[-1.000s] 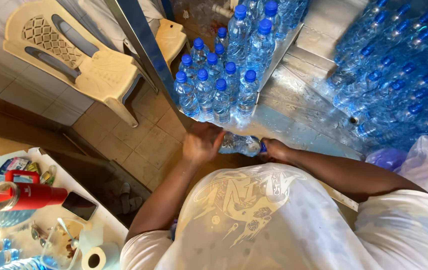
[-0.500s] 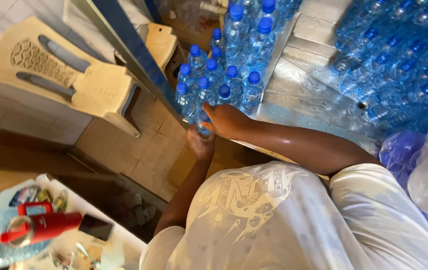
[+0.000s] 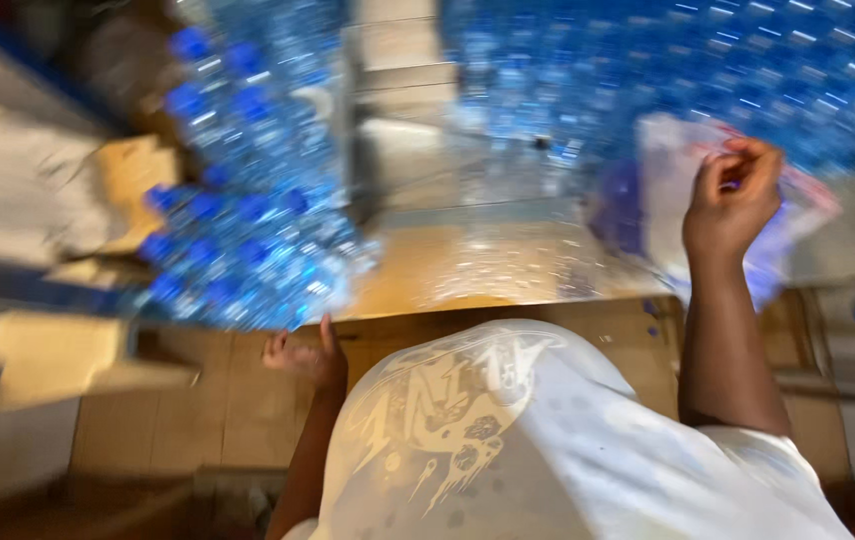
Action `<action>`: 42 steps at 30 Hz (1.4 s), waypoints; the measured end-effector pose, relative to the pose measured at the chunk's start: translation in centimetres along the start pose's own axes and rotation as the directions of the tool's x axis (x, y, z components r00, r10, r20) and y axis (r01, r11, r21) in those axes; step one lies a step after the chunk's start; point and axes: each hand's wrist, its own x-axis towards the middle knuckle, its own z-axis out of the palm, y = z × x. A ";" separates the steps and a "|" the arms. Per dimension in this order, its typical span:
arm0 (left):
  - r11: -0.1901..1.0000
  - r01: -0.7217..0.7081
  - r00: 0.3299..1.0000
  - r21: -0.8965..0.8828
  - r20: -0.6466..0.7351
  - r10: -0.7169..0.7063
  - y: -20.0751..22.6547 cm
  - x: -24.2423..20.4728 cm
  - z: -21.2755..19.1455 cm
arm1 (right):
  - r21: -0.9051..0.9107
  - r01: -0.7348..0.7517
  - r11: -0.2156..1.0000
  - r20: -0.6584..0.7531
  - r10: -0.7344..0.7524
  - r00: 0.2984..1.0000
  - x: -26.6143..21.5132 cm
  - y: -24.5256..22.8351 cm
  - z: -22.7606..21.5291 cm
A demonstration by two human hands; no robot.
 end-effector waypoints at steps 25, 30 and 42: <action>0.714 0.628 0.619 -0.310 0.754 -0.218 35.8 4.8 32.3 | -0.335 -0.268 0.903 0.512 0.413 0.753 -2.0 19.0 -6.6; 0.842 0.456 0.739 -0.289 0.650 -0.178 35.4 4.4 31.1 | -0.074 -0.360 0.930 0.260 0.367 0.893 -2.4 14.8 -9.1; 0.690 0.445 0.729 -0.572 0.678 0.092 26.7 -1.5 11.5 | 0.323 0.427 0.845 0.733 -0.508 0.452 2.8 -9.2 9.6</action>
